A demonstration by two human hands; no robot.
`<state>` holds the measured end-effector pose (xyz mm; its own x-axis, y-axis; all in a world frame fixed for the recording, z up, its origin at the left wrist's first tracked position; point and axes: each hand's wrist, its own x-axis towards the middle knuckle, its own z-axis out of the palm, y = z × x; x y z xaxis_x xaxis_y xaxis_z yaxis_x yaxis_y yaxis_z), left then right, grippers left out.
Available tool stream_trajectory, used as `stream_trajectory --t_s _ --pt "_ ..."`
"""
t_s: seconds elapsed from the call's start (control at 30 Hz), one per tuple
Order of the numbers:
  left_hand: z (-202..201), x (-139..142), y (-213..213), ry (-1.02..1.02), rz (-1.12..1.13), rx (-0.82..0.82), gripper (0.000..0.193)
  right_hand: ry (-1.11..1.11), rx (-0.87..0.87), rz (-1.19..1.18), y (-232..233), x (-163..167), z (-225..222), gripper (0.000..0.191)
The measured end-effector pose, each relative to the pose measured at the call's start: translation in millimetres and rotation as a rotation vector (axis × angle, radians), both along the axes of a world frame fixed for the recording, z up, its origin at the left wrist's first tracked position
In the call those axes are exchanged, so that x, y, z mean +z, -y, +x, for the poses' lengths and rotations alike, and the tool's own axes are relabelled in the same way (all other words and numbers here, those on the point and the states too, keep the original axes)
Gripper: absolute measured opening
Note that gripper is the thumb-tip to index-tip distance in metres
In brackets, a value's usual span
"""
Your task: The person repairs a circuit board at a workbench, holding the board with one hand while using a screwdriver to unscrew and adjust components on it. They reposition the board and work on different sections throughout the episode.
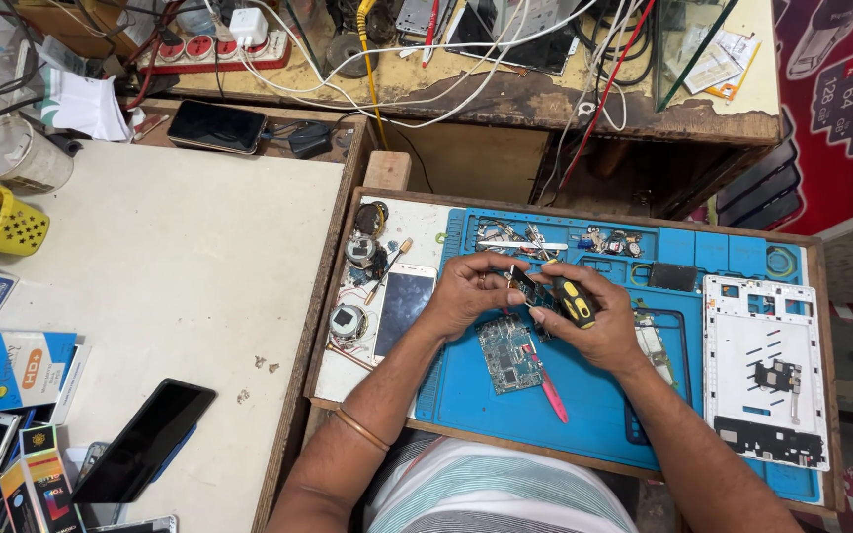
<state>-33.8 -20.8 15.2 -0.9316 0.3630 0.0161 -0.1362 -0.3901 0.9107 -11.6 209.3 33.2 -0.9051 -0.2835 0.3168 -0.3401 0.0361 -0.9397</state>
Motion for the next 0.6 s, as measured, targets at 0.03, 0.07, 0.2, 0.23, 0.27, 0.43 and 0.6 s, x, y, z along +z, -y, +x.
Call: stream_trajectory --t_s 0.03,0.07,0.2,0.23,0.27,0.43,0.6 --pt "0.1 0.6 -0.1 -0.011 0.007 0.000 0.041 0.021 -0.005 0.003 -0.2 -0.6 -0.2 0.054" --pt "0.2 1.3 -0.2 -0.021 0.014 0.001 0.042 0.043 -0.010 0.006 -0.5 -1.1 -0.4 0.054" --pt "0.0 3.0 -0.7 -0.036 0.007 0.008 0.042 0.076 -0.016 0.005 -1.5 -3.3 -1.2 0.054" --pt "-0.4 3.0 -1.0 -0.034 0.002 0.008 0.041 0.066 -0.016 0.008 -1.7 -3.4 -1.2 0.054" --pt "-0.6 2.8 -1.3 -0.032 -0.003 0.009 0.040 0.057 -0.015 0.011 -1.7 -3.4 -0.9 0.054" --pt "-0.5 1.1 -1.2 -0.021 -0.007 0.007 0.040 0.014 -0.024 0.063 -2.0 0.2 -0.5 0.056" --pt "-1.7 2.4 -3.2 0.011 -0.044 0.005 0.043 -0.052 -0.052 0.102 -0.1 3.5 0.3 0.055"
